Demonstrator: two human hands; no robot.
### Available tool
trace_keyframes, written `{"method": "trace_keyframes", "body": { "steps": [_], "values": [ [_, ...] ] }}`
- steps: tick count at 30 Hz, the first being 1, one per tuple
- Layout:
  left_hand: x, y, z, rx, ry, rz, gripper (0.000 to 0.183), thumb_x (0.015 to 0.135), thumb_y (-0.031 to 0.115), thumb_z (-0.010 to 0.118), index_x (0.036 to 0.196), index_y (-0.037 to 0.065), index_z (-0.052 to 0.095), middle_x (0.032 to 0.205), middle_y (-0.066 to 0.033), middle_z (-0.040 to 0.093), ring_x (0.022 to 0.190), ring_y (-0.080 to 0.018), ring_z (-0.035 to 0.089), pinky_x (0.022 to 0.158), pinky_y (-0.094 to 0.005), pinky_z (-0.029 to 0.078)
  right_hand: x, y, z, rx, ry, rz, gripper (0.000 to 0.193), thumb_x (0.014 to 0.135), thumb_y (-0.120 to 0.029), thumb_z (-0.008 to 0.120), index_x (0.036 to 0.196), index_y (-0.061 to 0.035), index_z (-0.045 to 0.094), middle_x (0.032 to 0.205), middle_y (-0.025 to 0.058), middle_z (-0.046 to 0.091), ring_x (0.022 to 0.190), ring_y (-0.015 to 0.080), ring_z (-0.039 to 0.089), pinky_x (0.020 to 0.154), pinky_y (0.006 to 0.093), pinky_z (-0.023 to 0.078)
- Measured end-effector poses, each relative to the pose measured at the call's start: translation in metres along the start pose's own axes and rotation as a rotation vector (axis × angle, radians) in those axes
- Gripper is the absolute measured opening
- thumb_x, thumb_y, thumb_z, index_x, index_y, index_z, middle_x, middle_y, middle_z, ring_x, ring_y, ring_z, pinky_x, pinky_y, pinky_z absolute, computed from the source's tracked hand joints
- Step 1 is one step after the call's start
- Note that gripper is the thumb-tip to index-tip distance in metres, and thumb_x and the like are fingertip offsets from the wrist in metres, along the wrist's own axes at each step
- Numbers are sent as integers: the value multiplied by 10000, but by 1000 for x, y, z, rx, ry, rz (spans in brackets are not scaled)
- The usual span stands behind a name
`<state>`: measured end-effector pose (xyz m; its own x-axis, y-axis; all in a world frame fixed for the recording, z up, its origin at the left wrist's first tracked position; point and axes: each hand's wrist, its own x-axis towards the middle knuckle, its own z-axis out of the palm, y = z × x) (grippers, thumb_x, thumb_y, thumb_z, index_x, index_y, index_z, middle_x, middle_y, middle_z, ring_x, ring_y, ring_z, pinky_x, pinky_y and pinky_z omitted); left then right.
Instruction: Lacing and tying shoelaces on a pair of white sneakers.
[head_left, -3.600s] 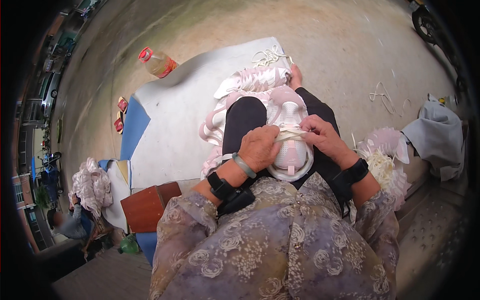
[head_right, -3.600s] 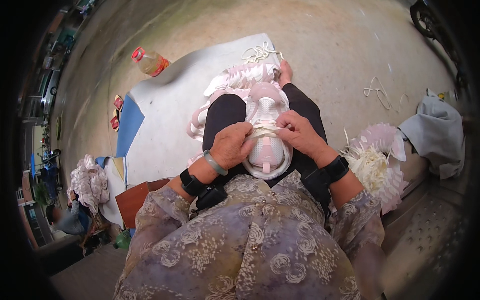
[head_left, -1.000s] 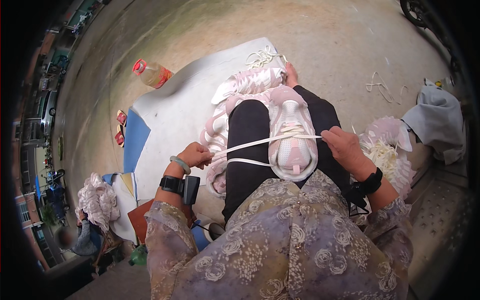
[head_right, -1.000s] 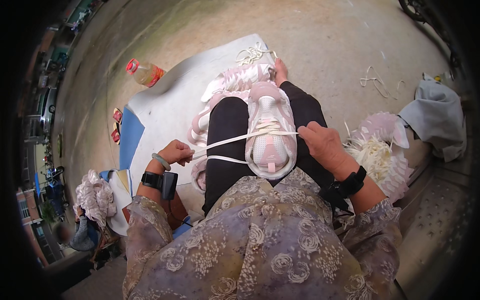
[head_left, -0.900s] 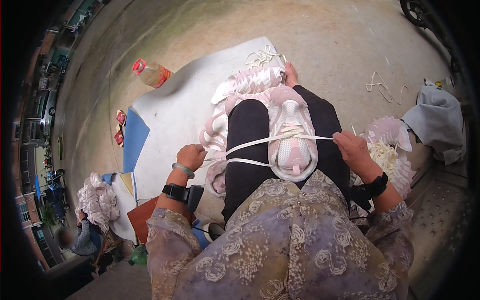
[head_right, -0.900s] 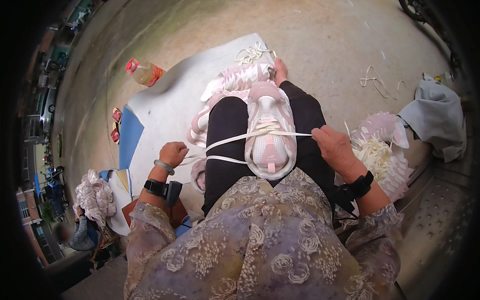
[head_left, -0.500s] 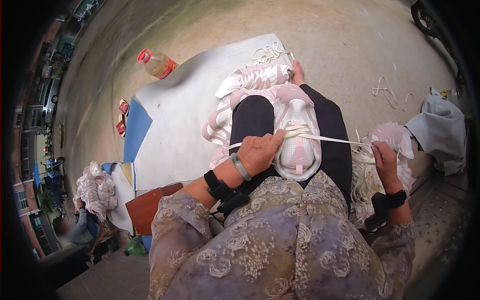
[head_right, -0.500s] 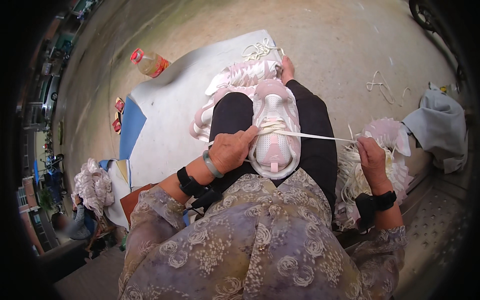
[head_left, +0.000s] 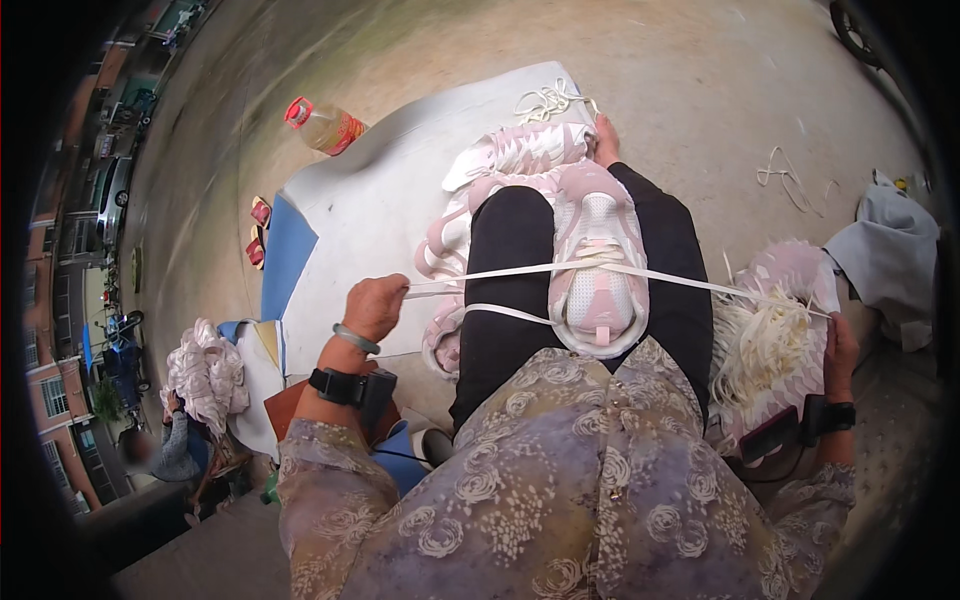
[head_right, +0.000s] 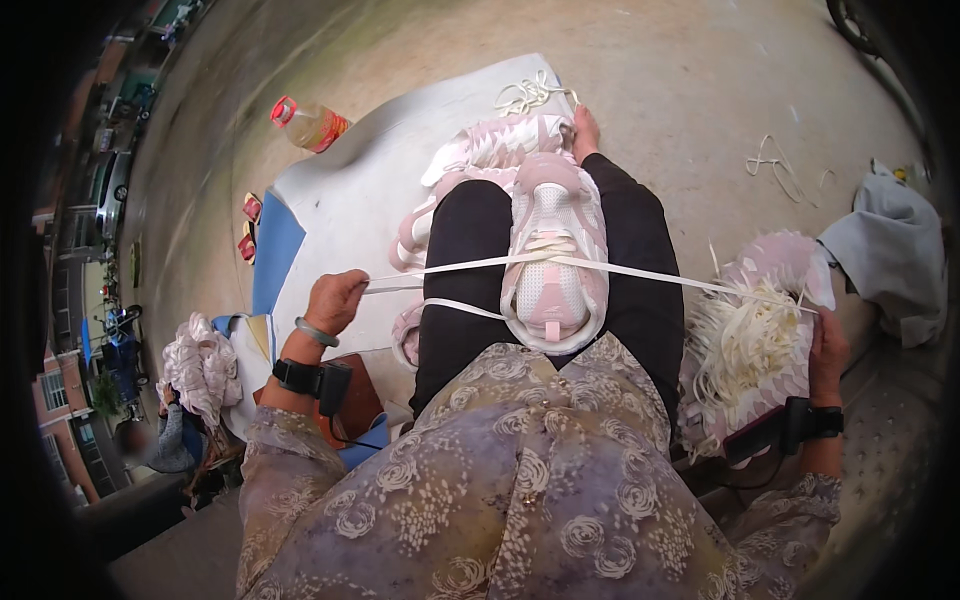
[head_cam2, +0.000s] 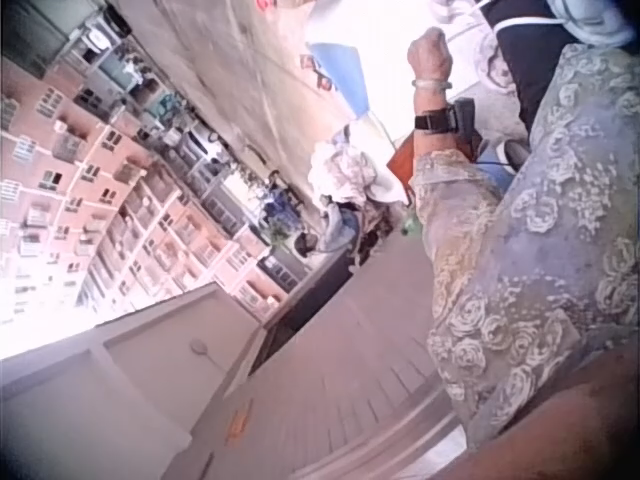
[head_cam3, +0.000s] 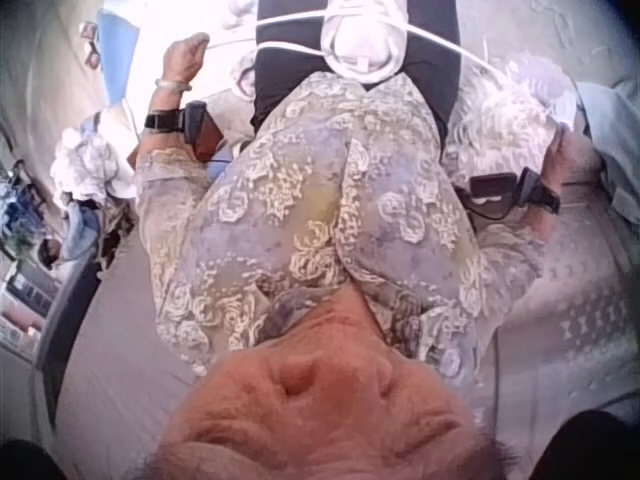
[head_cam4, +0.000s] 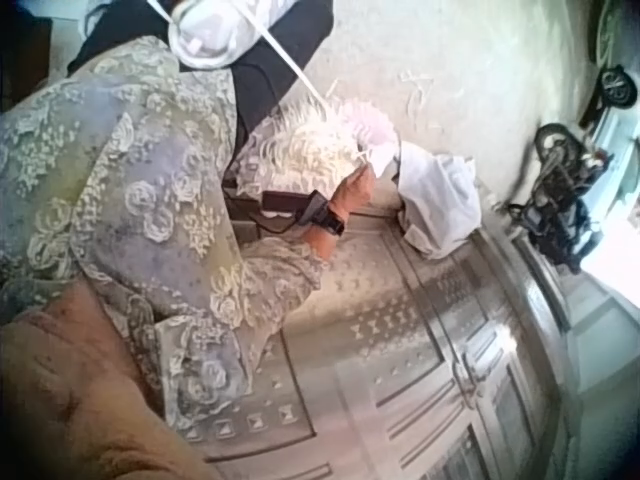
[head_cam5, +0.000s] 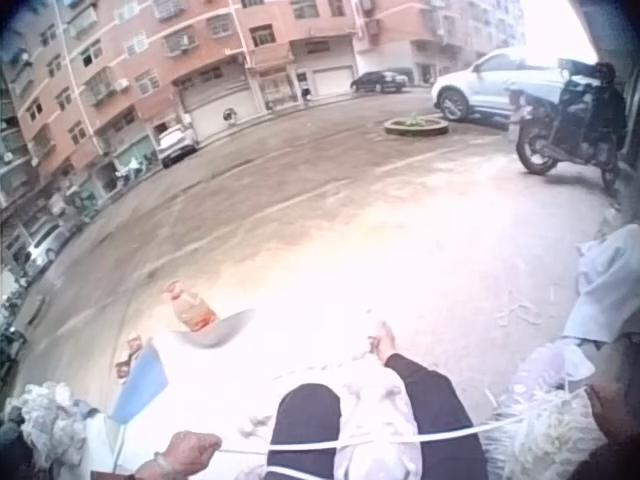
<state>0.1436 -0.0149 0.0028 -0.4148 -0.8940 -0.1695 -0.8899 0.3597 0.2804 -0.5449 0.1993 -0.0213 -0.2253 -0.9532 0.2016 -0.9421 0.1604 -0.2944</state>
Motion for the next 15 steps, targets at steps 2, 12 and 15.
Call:
{"method": "trace_keyframes", "body": {
  "steps": [2,12,15],
  "values": [
    [-14,-36,-5,62,78,-36,77,809,117,564,844,70,613,615,-157,573,598,-327,589,540,-388,452,-4,31,-2,-38,43,64,183,891,-111,507,1033,-17,573,919,171,611,811,322,597,700,345,464],
    [-48,-133,-49,-165,284,-619,198,834,220,551,772,44,617,552,-85,559,449,-170,537,435,-307,424,35,34,-6,361,105,531,192,915,-207,497,934,-47,601,632,1,515,525,72,479,490,225,399],
    [-17,-81,-36,-327,125,-706,297,853,238,537,667,11,589,474,-62,520,336,-123,447,333,-276,367,41,-21,37,706,-154,787,208,874,-258,525,827,-67,592,624,12,535,477,73,495,434,196,404]
  ]
}}
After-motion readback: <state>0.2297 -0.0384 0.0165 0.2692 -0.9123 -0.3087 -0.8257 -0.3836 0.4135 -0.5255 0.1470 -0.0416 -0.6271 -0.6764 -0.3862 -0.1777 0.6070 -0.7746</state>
